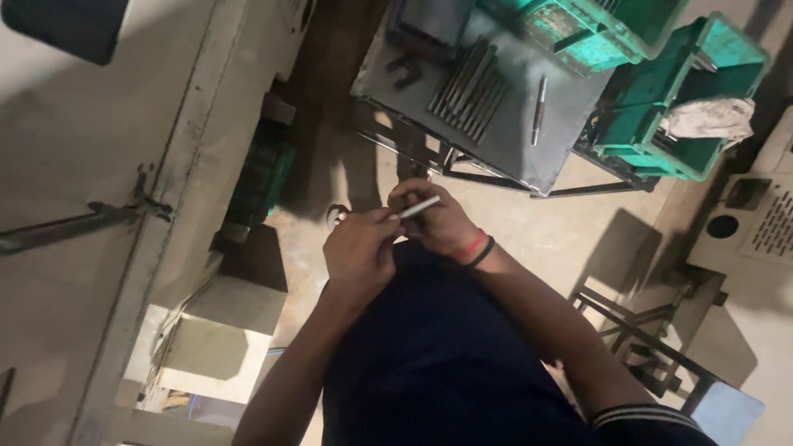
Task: The person uses a long metal bar to manipulate a vertical locking mechanism on a large industrial machine. They insert the bar into the lock and rotate it to open the machine door.
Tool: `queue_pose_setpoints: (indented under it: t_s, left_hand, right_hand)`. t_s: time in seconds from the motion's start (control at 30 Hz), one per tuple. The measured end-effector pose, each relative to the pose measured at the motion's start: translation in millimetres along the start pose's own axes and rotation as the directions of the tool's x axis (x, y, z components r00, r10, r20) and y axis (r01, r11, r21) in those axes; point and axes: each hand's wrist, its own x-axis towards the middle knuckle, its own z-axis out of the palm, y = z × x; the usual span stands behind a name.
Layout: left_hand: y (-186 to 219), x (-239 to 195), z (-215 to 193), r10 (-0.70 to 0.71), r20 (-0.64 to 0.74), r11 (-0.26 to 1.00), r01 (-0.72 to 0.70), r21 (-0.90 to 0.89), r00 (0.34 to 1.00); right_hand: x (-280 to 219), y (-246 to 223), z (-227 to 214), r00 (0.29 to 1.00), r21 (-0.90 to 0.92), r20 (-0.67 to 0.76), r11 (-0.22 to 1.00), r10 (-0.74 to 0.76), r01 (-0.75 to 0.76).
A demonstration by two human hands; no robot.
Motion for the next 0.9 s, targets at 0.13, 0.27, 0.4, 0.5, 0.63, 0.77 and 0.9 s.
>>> queue_pose_setpoints:
  t_s: [0.13, 0.27, 0.4, 0.5, 0.63, 0.77, 0.9]
  left_hand:
    - [2.5, -5.9, 0.3, -0.046, 0.004, 0.999, 0.046, -0.019, 0.999]
    - [4.0, -6.3, -1.2, -0.071, 0.024, 0.997, 0.071, -0.005, 0.997]
    - [10.6, 1.4, -5.8, -0.066, -0.027, 0.996, 0.065, -0.054, 0.997]
    - [18.8, 10.8, -14.7, -0.151, 0.021, 0.983, 0.153, -0.100, 0.988]
    - [29.2, 20.4, -27.7, -0.264, 0.103, 0.955, 0.275, -0.114, 0.959]
    - [37.9, 16.4, -22.0, -0.424, 0.052, 0.884, 0.426, -0.194, 0.904]
    - [50.5, 11.4, -13.8, -0.478, -0.028, 0.863, 0.464, -0.202, 0.878]
  right_hand:
    - [-4.7, -7.3, 11.8, 0.995, -0.168, 0.060, 0.982, -0.081, 0.090]
    - [-5.1, -19.6, 23.6, 0.969, -0.464, 0.159, 0.852, -0.189, 0.242]
    - [-3.5, -29.2, 35.1, 0.988, -0.279, 0.084, 0.948, -0.132, 0.151]
    - [-1.0, -38.9, 42.7, 0.972, -0.246, 0.128, 0.943, -0.197, 0.223]
    - [1.2, -59.8, 49.7, 0.957, -0.433, 0.212, 0.858, -0.200, 0.276]
    - [0.0, -66.0, 61.9, 0.999, -0.369, 0.051, 0.929, 0.019, 0.001]
    - [12.9, -82.4, 77.9, 0.943, -0.349, 0.325, 0.919, -0.062, 0.181]
